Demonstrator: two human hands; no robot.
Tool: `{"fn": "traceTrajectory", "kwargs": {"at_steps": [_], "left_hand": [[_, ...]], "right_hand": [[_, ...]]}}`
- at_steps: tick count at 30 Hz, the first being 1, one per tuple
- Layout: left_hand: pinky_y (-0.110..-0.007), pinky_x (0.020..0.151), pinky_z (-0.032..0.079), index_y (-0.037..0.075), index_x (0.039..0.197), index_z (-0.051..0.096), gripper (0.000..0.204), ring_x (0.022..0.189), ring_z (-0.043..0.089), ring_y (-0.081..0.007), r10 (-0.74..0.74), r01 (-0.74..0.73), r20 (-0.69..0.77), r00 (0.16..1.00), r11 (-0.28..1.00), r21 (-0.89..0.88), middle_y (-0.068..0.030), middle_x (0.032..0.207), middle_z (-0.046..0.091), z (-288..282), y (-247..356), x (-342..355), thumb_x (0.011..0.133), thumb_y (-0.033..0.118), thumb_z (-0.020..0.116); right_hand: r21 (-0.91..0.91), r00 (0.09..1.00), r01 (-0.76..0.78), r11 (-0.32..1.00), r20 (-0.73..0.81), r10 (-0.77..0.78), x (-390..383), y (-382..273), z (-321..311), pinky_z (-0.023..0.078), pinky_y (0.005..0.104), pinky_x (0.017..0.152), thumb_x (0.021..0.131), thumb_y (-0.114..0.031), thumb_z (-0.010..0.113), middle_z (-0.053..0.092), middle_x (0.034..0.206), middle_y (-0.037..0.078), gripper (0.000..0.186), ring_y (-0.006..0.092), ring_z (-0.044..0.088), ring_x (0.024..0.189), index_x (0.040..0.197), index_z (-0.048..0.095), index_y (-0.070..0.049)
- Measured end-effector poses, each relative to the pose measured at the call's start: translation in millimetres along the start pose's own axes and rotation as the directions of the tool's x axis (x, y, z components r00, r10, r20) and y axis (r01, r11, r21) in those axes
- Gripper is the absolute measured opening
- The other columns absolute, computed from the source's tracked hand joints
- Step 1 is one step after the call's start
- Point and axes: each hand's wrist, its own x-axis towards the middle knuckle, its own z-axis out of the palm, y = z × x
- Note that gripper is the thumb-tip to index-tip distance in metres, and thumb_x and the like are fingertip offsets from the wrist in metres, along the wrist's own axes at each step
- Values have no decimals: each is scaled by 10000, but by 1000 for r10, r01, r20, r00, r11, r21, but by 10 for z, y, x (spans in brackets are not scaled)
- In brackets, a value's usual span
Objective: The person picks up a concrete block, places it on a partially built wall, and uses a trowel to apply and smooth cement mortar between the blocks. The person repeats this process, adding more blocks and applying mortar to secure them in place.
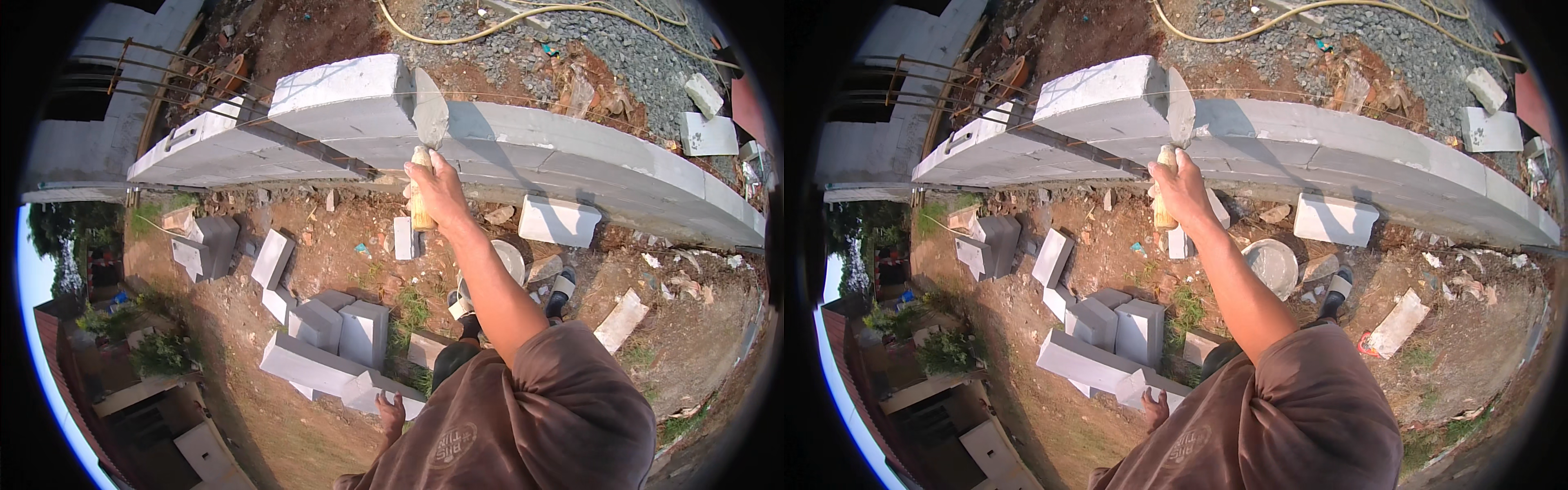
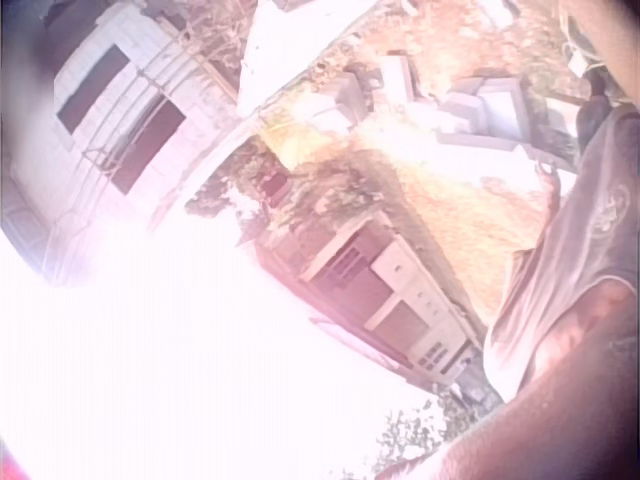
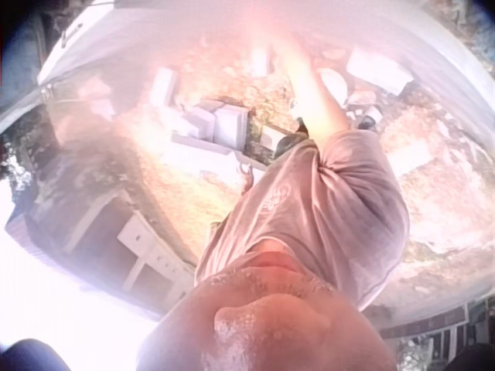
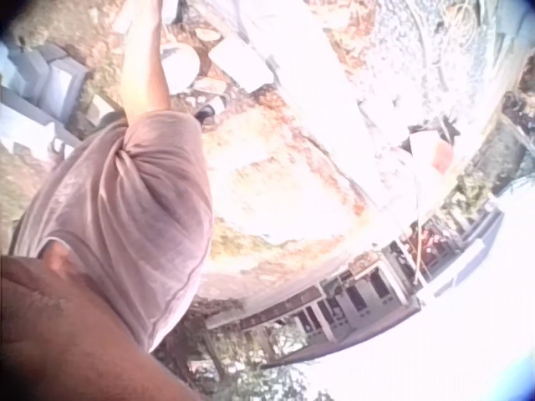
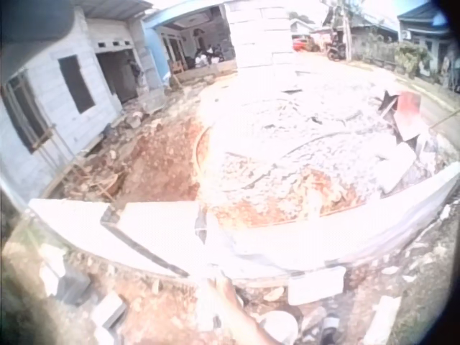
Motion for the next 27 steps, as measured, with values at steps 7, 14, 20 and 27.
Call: {"fn": "traceTrajectory", "kwargs": {"at_steps": [7,14,20,27], "left_hand": [[-510,1017,325,-123,1246,388,574,1199,336,-519,-32,34,36,999,998,-61,-393,1245,380,346,-307,-179,885,281,578],[-487,982,361,-105,1258,387,574,1177,370,-506,-67,71,25,997,984,-164,-372,1267,351,383,-125,-96,888,291,577],[-479,978,367,-95,1262,391,567,1167,389,-496,-56,55,-9,998,995,-84,-366,1268,350,457,-418,-165,893,293,578],[-495,974,367,-92,1252,400,547,1173,379,-503,-80,81,22,997,995,-64,-373,1261,361,344,-300,-63,896,285,575]], "right_hand": [[-960,988,117,256,85,-132,320,-84,-1072,487,404,825,844,-222,546,577,1122,244,564,330,615,966,1298,389,73],[-966,999,16,-258,27,-39,966,-237,-972,445,449,919,838,-133,468,565,1198,221,432,330,551,1116,1245,468,11],[-987,990,-2,-161,-25,142,993,-460,-1235,463,455,881,827,-167,519,576,1183,205,452,345,554,1099,1259,476,-39],[-988,982,86,-126,105,-158,209,212,-1345,467,449,835,817,-163,583,529,1087,175,557,351,562,1008,1341,406,-91]]}}
